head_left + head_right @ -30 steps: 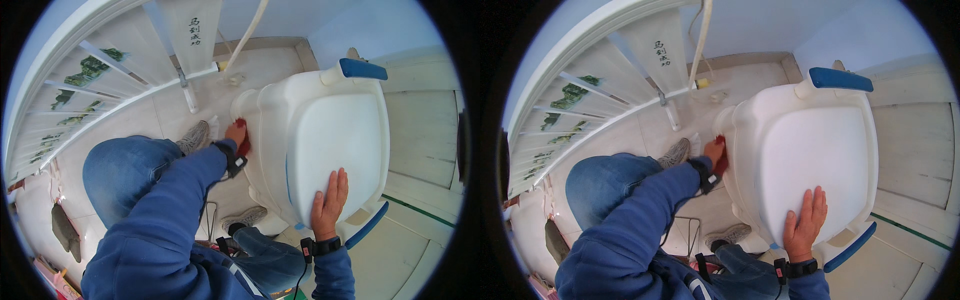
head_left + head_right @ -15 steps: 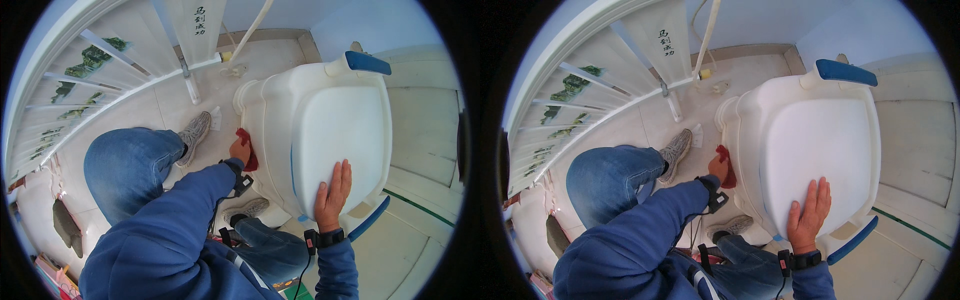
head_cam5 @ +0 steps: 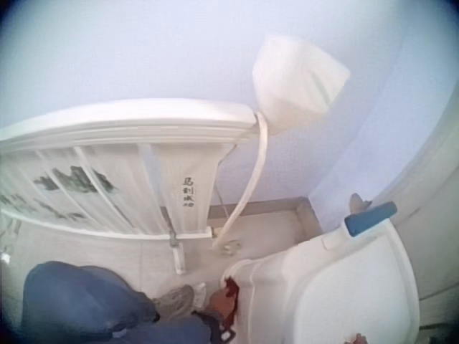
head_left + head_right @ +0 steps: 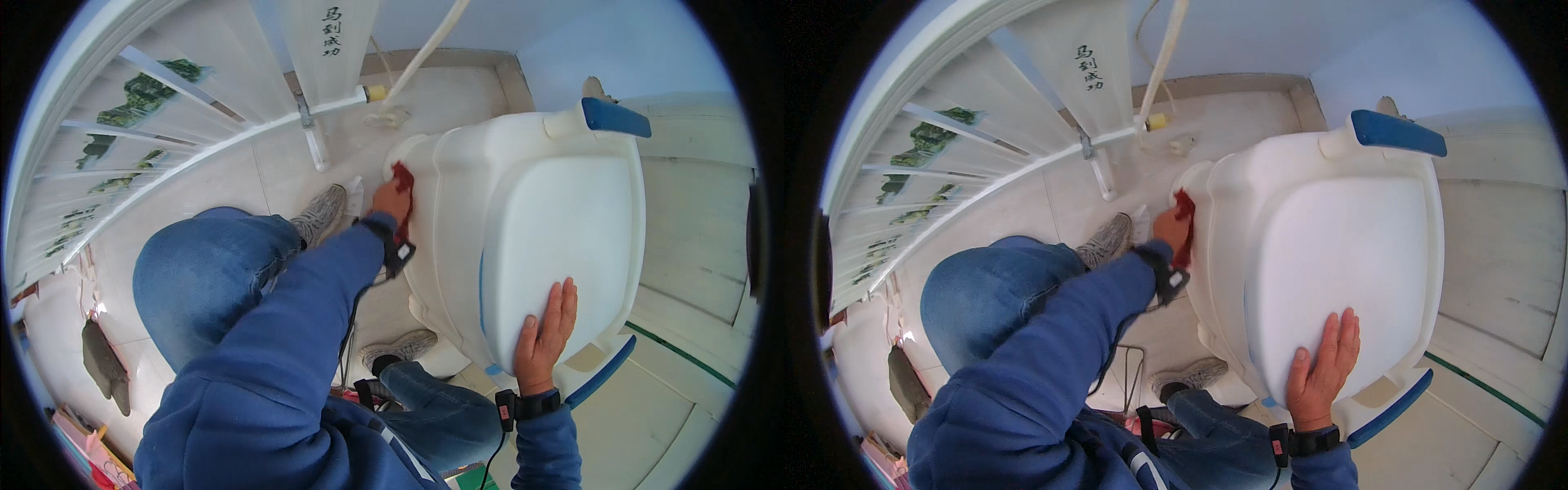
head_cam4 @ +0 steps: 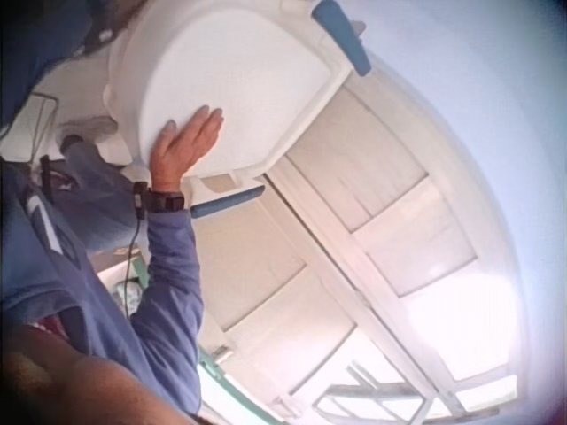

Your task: The person wipes a white and blue child's potty with a red cloth. They open the lid, remove the inner insert, wipe the rim and seat, then wipe the lid and exterior before closing it.

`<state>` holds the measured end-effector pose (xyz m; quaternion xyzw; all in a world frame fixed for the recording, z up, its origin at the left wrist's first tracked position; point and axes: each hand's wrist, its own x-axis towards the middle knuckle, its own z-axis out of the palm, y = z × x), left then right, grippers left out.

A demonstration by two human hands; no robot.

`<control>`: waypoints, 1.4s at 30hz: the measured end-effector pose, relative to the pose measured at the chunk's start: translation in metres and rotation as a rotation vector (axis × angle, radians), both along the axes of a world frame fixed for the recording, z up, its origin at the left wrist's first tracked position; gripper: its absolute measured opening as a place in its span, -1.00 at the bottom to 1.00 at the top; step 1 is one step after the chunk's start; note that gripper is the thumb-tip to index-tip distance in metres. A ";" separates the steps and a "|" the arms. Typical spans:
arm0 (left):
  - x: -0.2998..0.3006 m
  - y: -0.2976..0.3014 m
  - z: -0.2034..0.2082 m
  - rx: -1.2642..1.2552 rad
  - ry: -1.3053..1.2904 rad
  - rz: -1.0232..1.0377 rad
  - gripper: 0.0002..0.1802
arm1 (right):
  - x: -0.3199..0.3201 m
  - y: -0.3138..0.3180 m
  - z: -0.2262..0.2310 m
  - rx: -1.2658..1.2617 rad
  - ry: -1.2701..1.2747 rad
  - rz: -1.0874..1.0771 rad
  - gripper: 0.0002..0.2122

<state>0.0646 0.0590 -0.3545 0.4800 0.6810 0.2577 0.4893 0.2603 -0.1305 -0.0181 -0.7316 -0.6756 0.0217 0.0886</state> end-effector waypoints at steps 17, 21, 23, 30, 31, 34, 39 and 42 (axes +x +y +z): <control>-0.005 0.001 -0.022 0.111 0.003 -0.059 -0.47 | -0.001 -0.002 0.004 -0.012 -0.008 -0.023 -0.46; -0.021 0.003 -0.033 0.054 -0.027 -0.226 -0.41 | -0.001 -0.002 0.004 -0.016 0.017 -0.035 -0.42; -0.026 0.010 -0.039 -0.002 -0.102 -0.250 -0.39 | 0.000 -0.002 0.004 -0.011 0.004 -0.028 -0.42; -0.015 0.008 -0.027 0.002 0.065 -0.290 -0.40 | 0.000 -0.001 0.002 0.001 0.017 -0.002 -0.42; -0.016 0.006 -0.023 0.012 0.040 -0.291 -0.41 | 0.000 -0.001 0.002 0.009 0.017 -0.003 -0.42; -0.015 -0.007 -0.014 0.042 0.039 -0.214 -0.49 | 0.001 -0.002 0.002 0.017 0.000 0.007 -0.43; 0.000 -0.094 -0.009 -0.012 -0.014 -0.069 -0.58 | -0.002 -0.001 0.002 0.023 -0.024 0.004 -0.43; 0.010 -0.154 0.000 -0.152 -0.024 -0.084 -0.52 | -0.004 0.000 0.002 0.034 -0.024 0.015 -0.44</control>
